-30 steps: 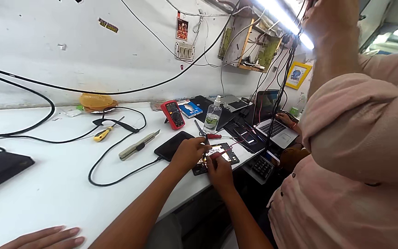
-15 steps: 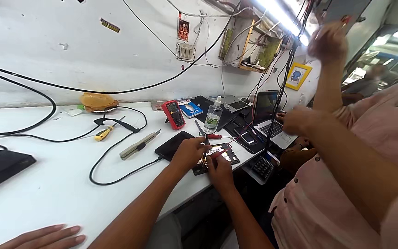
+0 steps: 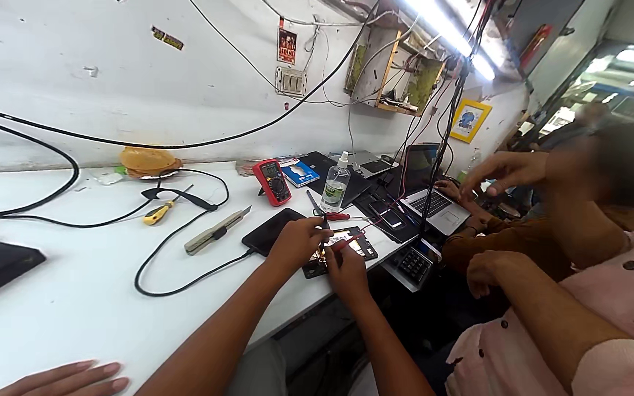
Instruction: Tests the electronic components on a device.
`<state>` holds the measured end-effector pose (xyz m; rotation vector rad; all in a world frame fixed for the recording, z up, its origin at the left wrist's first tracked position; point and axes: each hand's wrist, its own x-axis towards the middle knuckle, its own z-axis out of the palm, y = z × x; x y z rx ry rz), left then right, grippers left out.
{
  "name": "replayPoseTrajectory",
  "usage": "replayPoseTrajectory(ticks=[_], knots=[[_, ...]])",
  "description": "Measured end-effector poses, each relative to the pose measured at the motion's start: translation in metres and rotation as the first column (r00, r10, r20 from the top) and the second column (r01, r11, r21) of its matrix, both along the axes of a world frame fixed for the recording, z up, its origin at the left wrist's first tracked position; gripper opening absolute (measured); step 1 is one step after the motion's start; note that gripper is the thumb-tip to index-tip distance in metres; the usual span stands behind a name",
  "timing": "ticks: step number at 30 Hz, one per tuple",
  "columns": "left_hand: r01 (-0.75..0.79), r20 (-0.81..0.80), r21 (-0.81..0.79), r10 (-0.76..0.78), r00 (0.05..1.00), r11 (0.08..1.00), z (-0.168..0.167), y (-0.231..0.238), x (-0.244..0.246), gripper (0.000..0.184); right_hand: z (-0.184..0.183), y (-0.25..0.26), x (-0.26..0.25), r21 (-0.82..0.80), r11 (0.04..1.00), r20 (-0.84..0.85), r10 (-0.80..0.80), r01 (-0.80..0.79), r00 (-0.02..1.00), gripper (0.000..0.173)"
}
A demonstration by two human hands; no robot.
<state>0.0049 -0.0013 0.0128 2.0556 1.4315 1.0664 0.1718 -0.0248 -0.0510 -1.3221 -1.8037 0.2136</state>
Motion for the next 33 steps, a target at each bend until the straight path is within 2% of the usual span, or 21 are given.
replayPoseTrajectory(ticks=[23,28,33], knots=[[0.003,0.013,0.007,-0.003,1.000,1.000,0.002,-0.001,0.001,0.015,0.001,0.000,0.001,-0.003,1.000,-0.019,-0.002,0.002,1.000,0.029],[-0.004,-0.037,0.049,0.005,0.999,0.999,0.001,-0.003,0.000,0.017,0.002,-0.002,-0.002,-0.023,1.000,0.004,-0.012,0.012,1.000,0.031],[0.028,-0.016,0.132,-0.026,1.000,0.991,-0.011,0.007,-0.001,0.013,0.006,-0.001,0.000,-0.033,0.999,-0.026,0.028,-0.029,0.999,0.032]])
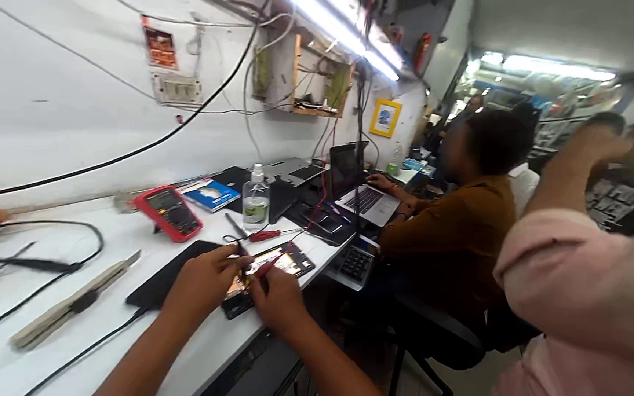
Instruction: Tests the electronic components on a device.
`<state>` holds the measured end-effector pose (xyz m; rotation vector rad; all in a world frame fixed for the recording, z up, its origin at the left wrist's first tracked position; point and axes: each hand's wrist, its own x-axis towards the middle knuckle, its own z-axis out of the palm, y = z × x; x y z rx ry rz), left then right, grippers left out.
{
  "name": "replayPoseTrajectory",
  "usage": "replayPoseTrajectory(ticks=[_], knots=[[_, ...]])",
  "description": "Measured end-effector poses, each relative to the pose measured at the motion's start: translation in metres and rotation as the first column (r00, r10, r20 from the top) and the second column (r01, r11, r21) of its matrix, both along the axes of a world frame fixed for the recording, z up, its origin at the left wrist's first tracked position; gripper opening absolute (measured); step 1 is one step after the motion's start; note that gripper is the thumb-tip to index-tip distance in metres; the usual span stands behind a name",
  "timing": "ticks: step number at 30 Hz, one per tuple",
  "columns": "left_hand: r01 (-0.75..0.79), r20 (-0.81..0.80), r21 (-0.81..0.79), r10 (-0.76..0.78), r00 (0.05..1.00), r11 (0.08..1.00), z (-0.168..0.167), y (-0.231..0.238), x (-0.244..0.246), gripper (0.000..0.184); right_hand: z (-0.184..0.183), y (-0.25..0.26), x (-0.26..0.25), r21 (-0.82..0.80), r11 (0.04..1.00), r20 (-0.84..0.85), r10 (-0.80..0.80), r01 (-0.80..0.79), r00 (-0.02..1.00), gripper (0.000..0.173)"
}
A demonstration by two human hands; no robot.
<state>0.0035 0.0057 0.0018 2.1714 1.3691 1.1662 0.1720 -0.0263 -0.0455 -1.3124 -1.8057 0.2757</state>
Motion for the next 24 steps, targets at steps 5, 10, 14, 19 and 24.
replayPoseTrajectory(ticks=[5,10,14,19,24], knots=[[0.008,0.012,0.013,-0.008,1.000,1.000,-0.002,0.001,-0.001,0.013,0.003,-0.001,0.000,-0.033,0.999,-0.007,0.018,-0.018,1.000,0.033],[-0.002,0.017,0.010,0.002,1.000,1.000,-0.008,0.004,-0.005,0.015,0.000,-0.001,-0.002,-0.030,0.999,-0.006,0.025,-0.025,1.000,0.036],[-0.004,0.033,0.012,0.004,0.999,1.000,-0.012,0.007,-0.006,0.020,-0.001,0.000,-0.002,-0.010,1.000,-0.012,0.027,-0.027,1.000,0.035],[0.001,0.037,-0.005,-0.001,0.999,1.000,-0.012,0.005,-0.008,0.019,0.002,-0.002,-0.002,-0.036,0.999,-0.018,0.038,-0.038,0.999,0.037],[-0.012,0.040,-0.004,0.012,0.999,1.000,-0.009,0.006,-0.005,0.020,0.001,0.000,-0.001,-0.029,0.999,-0.021,0.036,-0.037,0.999,0.037]])
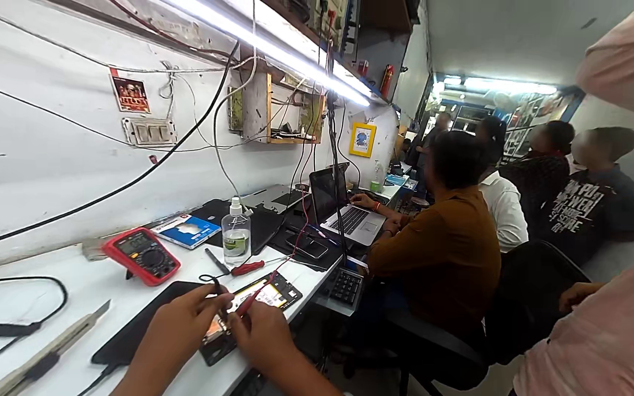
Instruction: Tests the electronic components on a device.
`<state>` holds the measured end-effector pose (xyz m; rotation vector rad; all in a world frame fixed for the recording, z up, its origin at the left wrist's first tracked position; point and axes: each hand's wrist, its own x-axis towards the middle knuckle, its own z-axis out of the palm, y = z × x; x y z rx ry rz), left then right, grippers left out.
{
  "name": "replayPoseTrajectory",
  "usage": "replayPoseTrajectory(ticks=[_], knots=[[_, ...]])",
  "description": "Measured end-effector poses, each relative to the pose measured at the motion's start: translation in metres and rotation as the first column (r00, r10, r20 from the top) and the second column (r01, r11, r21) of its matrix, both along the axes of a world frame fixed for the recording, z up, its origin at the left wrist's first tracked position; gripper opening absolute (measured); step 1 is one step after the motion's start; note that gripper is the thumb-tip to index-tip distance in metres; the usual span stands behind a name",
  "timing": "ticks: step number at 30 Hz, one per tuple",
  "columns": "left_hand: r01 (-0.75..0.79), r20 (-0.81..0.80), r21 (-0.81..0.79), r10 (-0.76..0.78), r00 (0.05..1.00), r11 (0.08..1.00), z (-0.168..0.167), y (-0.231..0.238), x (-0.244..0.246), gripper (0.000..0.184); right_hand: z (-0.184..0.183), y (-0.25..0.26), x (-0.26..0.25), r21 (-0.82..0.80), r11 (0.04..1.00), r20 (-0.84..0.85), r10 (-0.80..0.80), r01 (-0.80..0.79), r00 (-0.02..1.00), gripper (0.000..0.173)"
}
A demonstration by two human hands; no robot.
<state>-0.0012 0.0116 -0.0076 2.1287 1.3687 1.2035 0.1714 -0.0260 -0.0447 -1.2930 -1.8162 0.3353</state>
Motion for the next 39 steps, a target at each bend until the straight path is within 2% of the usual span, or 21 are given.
replayPoseTrajectory(ticks=[25,39], knots=[[-0.006,-0.012,-0.005,0.006,1.000,1.000,-0.0004,-0.0019,-0.0006,0.018,-0.0024,0.0000,0.0005,0.009,1.000,0.007,-0.001,0.001,1.000,0.035],[-0.017,0.000,-0.010,0.017,1.000,1.000,0.0057,-0.0080,0.0024,0.006,-0.0005,-0.0013,0.0003,-0.012,1.000,0.021,-0.001,0.002,1.000,0.035]])
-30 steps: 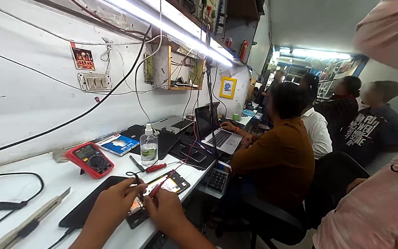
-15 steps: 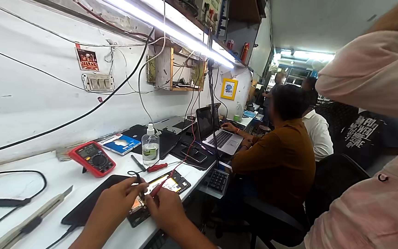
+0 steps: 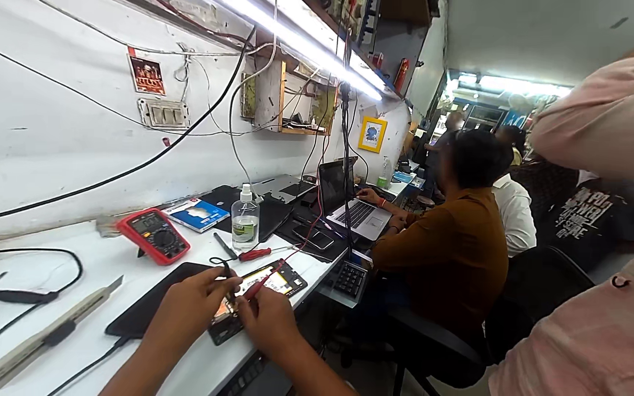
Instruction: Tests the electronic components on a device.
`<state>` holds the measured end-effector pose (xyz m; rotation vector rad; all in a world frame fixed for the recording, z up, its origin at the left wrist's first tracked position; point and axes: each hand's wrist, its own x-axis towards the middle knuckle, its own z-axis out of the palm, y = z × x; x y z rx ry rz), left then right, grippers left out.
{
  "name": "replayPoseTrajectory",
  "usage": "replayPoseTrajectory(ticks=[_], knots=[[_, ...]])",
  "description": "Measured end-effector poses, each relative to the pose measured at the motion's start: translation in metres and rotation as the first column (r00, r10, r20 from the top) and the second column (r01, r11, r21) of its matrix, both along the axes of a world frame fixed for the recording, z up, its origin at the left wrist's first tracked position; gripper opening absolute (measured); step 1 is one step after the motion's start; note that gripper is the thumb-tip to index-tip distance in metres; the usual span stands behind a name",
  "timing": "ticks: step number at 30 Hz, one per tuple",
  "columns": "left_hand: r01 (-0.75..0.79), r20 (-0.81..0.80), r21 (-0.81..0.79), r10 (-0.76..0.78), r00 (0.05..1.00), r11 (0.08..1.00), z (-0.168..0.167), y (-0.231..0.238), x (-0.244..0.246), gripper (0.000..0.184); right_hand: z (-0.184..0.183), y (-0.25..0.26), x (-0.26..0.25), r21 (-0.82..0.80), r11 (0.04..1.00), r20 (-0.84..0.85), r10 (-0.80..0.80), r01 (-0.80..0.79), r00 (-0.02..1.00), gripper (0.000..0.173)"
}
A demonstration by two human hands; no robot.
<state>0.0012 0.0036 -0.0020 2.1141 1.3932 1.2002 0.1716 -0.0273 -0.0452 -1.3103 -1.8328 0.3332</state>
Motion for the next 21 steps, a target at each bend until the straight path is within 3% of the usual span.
replayPoseTrajectory(ticks=[21], knots=[[-0.013,-0.031,-0.026,0.012,0.999,1.000,0.0045,-0.0025,0.0020,0.007,-0.0011,0.0005,-0.0009,0.014,1.000,0.002,-0.028,0.028,1.000,0.035]])
